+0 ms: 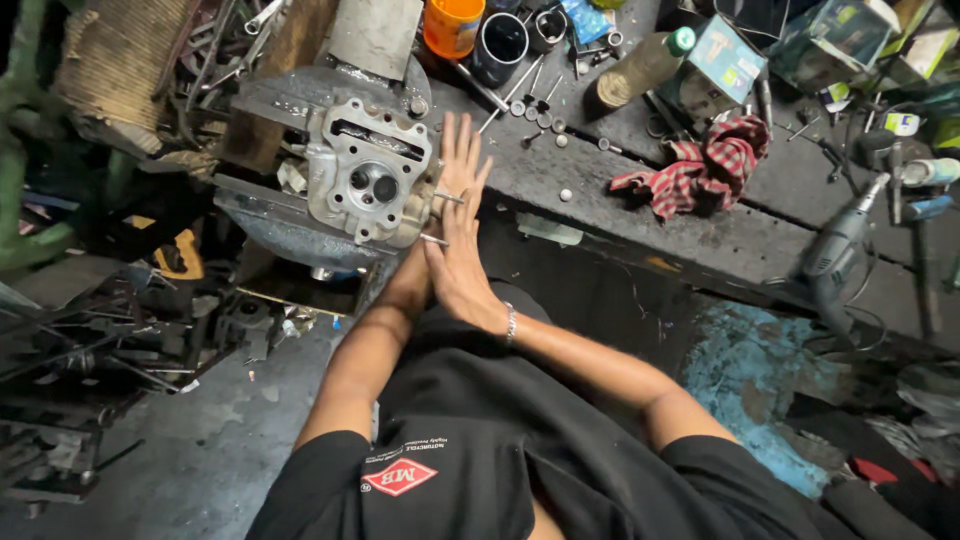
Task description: The person works on a metal engine component clamped in a vise. They use a small metal rod to repeatedly rub and scrape the surface of the part, then briefly walk away from the bench.
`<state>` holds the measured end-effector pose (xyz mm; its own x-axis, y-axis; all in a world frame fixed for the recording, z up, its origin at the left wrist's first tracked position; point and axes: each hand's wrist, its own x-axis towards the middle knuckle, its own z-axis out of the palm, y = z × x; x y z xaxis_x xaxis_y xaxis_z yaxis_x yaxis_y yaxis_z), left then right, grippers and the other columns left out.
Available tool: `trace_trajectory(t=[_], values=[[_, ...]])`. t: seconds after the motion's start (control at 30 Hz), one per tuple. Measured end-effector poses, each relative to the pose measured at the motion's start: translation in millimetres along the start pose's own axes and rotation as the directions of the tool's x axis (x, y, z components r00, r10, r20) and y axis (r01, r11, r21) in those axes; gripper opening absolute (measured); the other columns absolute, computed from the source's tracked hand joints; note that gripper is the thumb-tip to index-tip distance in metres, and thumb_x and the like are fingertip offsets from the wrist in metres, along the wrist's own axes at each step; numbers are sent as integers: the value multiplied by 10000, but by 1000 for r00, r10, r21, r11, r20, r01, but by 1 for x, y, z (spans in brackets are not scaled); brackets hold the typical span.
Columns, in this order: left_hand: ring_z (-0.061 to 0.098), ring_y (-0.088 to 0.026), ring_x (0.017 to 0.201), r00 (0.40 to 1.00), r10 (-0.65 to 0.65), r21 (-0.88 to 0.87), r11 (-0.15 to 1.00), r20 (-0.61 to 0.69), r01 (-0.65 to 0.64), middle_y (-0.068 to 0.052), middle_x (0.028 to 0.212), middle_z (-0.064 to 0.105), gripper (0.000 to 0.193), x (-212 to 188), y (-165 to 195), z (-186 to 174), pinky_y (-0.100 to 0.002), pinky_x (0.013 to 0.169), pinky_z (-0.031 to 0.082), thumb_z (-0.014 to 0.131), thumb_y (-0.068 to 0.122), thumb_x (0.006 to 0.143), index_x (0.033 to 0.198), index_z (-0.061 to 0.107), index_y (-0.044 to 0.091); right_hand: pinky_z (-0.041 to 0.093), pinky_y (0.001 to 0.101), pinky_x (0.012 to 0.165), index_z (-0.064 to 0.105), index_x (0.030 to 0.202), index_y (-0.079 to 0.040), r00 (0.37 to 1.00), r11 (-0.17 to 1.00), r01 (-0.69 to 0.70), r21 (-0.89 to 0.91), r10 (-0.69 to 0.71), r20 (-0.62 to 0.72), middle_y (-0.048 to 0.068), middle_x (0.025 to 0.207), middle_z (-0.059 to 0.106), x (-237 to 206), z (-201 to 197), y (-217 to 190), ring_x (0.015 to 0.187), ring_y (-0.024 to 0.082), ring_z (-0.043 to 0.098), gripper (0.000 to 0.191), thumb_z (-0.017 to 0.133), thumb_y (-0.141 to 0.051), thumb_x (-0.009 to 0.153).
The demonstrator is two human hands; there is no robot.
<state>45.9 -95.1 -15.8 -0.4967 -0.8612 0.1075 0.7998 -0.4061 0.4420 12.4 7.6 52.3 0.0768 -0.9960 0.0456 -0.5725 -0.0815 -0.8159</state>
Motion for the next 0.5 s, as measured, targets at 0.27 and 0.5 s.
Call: trace_trajectory(t=[0.27, 0.5], values=[[267, -325, 1533, 917, -183, -217, 970, -355, 110, -154, 1659, 308, 779, -70, -54, 3, -459, 1263, 170, 200, 581, 1067, 1615, 242, 28, -94, 606, 1258, 9, 1647, 21, 970, 951, -161, -263, 102, -223, 281, 1713, -113, 98, -16, 72, 1581, 477, -146, 751, 310, -442, 1138], [199, -317, 1579, 982, -40, -157, 988, -186, 11, -134, 1706, 211, 749, -26, -26, 7, -500, 1300, 148, 242, 519, 1074, 1650, 175, 44, 40, 564, 1319, 132, 1656, -19, 974, 976, -141, -166, 106, -201, 267, 1745, -13, 60, -26, 28, 1622, 414, -56, 724, 394, -389, 1092]])
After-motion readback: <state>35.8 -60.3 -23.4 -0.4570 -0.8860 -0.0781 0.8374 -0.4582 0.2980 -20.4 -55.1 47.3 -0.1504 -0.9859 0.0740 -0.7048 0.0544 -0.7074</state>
